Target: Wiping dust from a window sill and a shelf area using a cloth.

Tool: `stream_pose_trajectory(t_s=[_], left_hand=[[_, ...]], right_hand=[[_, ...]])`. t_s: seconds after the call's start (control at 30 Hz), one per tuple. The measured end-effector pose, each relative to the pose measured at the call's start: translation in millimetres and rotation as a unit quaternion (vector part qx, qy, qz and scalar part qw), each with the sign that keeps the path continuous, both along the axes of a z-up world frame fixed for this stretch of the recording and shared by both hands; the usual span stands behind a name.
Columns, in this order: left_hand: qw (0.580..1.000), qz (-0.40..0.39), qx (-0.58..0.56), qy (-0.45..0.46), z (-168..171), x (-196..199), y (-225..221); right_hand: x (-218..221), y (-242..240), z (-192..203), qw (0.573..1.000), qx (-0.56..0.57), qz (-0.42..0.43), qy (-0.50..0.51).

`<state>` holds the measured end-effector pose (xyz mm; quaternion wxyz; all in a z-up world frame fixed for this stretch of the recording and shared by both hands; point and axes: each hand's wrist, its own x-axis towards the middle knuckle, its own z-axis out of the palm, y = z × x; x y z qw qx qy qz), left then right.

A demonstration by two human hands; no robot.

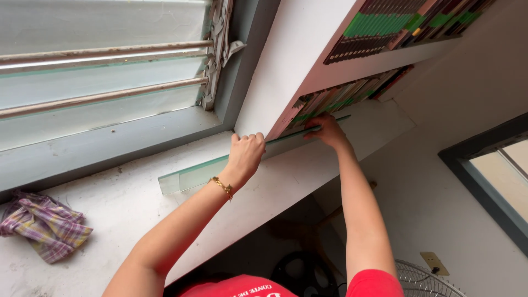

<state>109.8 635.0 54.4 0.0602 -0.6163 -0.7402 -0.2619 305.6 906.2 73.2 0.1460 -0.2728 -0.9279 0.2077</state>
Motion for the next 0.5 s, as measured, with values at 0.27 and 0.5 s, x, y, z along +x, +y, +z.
stream_pose_trajectory(t_s=[0.27, 0.5], left_hand=[[0.999, -0.012, -0.001, -0.038, -3, 0, -4], [0.999, -0.012, -0.033, -0.007, 36, -17, -54]], right_hand=[[-7, 21, -3, 0.997, 0.010, 0.061, -0.049], [-2, -27, 15, 0.981, 0.180, 0.065, -0.007]])
